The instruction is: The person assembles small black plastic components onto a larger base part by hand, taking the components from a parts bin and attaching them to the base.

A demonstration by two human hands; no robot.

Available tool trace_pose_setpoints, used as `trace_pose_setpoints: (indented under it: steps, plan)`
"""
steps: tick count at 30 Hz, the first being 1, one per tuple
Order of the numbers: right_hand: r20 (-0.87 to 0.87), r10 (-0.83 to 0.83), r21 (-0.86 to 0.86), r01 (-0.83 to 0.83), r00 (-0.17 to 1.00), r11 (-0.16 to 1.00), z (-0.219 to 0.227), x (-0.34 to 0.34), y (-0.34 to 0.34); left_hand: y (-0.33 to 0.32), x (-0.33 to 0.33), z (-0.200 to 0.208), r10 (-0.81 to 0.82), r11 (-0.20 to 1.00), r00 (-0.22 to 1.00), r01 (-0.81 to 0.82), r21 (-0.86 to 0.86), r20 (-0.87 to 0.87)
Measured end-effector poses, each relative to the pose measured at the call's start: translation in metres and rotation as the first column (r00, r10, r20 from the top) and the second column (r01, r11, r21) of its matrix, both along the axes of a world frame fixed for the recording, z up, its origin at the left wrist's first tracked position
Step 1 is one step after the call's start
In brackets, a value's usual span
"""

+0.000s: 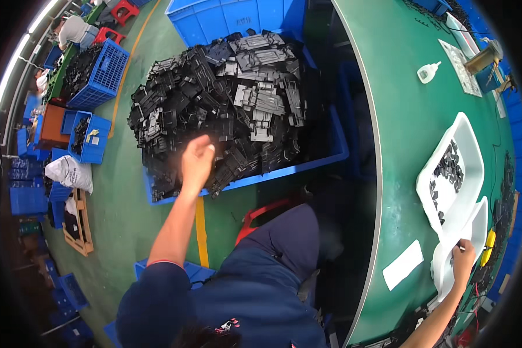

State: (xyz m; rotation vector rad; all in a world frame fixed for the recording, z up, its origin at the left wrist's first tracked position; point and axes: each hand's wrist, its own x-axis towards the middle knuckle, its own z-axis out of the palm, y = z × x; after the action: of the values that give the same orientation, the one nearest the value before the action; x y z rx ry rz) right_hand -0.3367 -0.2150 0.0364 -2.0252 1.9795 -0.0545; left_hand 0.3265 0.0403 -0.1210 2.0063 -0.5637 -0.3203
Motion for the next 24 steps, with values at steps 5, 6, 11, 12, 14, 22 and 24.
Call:
trace_pose_setpoints:
  steps: [5,6,11,12,14,22,24]
  plan:
    - [-0.16,0.11,0.051,-0.103,0.981,0.993,0.025,0.039,0.037,-0.013,0.052,-0.024,0.014,0.976,0.92,-0.098,0.196,0.392]
    - [-0.191,0.109,0.051,-0.101,0.975,0.994,0.03,0.048,0.044,-0.017,0.055,-0.026,0.014,0.959,0.907,-0.131,0.25,0.421]
    - [-0.104,0.057,0.005,-0.056,0.993,0.998,0.036,0.054,0.054,-0.027,0.069,-0.041,-0.037,0.906,0.876,-0.173,0.385,0.48]
    - [-0.109,-0.038,0.049,0.043,0.993,0.998,0.04,0.059,0.055,-0.03,0.069,-0.039,-0.041,0.9,0.87,-0.182,0.396,0.492]
    - [-0.055,-0.104,0.046,0.107,0.993,0.993,0.039,0.055,0.058,-0.03,0.068,-0.036,-0.044,0.895,0.864,-0.189,0.403,0.502]
    - [0.063,-0.109,-0.077,0.113,0.992,0.991,0.022,0.031,0.057,-0.03,0.052,-0.004,0.282,0.931,0.945,-0.229,-0.284,0.166]
    - [0.054,-0.135,-0.068,0.139,0.989,0.988,0.028,0.046,0.059,-0.035,0.04,0.022,0.219,0.828,0.967,-0.257,-0.498,-0.134]
